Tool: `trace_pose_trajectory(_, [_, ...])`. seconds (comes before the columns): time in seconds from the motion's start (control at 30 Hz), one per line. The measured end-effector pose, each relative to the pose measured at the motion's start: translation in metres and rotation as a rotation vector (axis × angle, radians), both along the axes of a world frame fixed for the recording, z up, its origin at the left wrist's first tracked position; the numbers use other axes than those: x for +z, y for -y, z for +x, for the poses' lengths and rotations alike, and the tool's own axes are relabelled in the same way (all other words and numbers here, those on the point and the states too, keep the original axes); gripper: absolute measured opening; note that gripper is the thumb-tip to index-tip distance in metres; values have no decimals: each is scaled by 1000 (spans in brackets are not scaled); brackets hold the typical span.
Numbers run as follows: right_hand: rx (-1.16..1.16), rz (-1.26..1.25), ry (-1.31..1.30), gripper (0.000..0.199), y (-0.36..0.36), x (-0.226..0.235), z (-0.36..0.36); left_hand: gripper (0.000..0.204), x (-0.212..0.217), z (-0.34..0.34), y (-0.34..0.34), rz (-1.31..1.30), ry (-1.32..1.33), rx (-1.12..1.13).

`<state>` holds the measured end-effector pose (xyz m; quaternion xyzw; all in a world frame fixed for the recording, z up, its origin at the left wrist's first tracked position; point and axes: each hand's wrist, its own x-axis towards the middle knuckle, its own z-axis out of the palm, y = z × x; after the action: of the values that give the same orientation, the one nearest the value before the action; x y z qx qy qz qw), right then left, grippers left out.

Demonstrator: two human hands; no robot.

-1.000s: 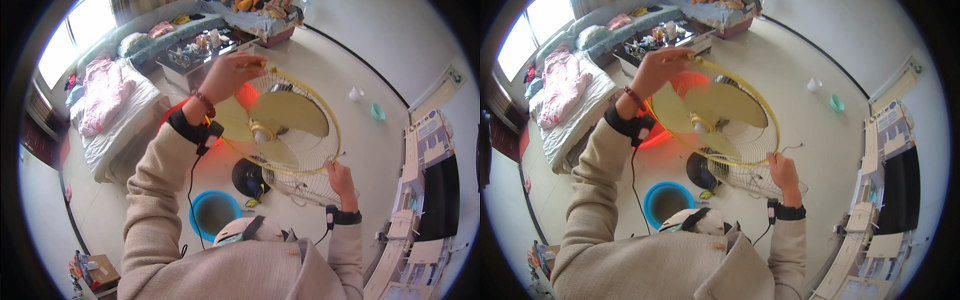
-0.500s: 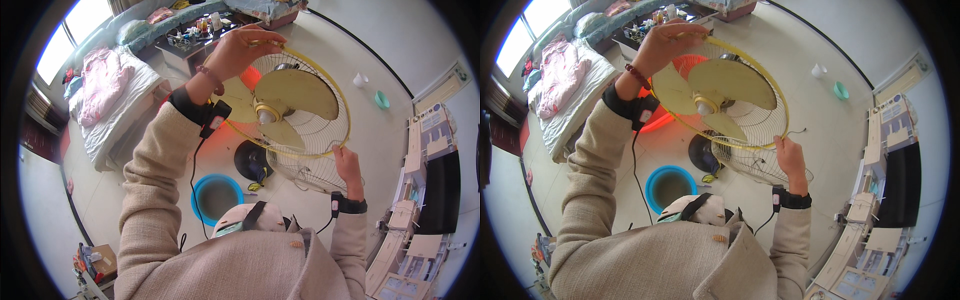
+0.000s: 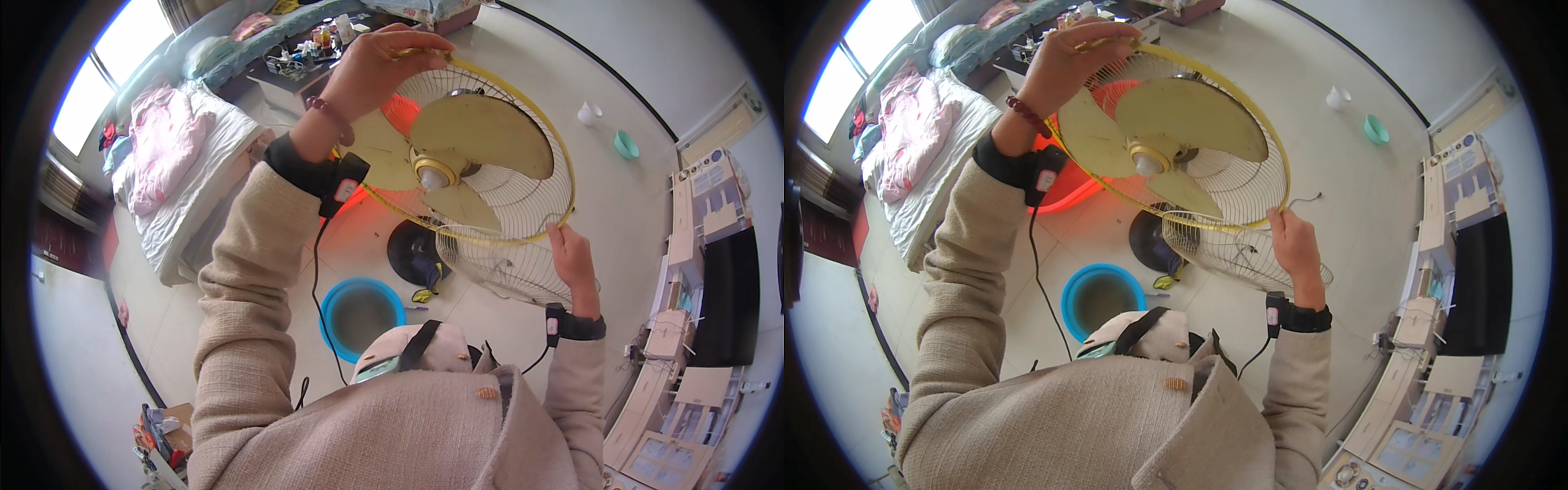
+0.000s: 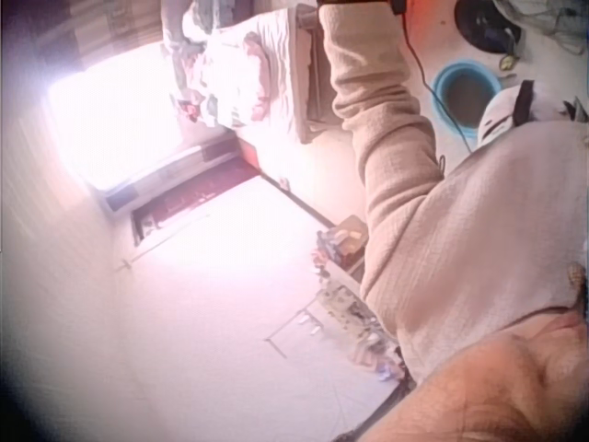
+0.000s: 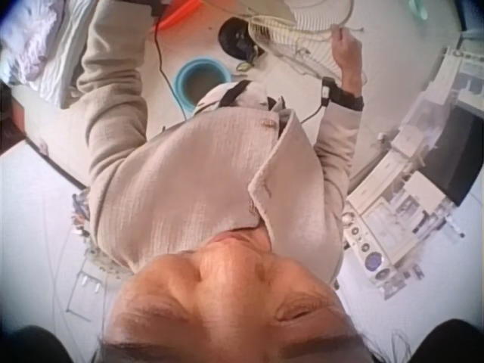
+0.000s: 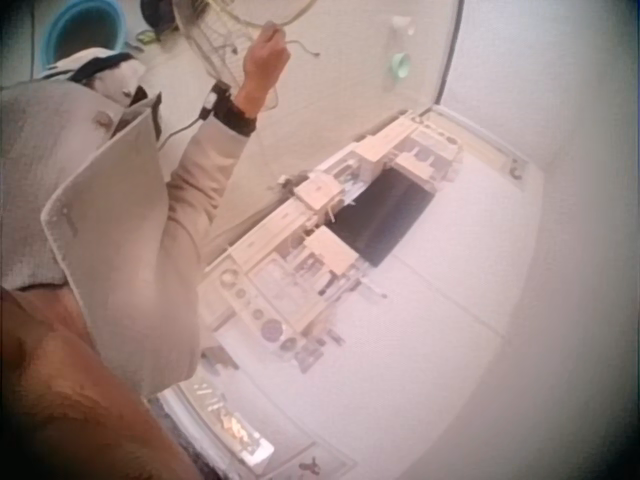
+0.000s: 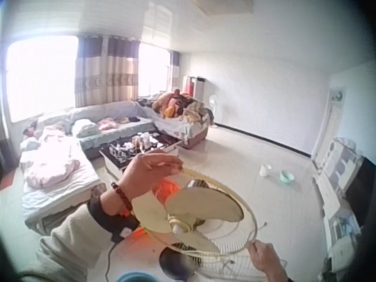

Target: The person assembles a standing fan by attaching a yellow plastic ring to the front wire cage and securing the cage onto the fan head. They align the ring with the cage and press it into place, then rotate the cage to lock it.

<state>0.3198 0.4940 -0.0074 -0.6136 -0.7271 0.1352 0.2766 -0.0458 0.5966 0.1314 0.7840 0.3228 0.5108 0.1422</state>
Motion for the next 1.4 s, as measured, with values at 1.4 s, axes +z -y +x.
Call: trace_pose_trajectory(1.4, [-1, -176, -191, 50, 37, -53, 13, 22, 8, 1, 0, -254, 97, -110])
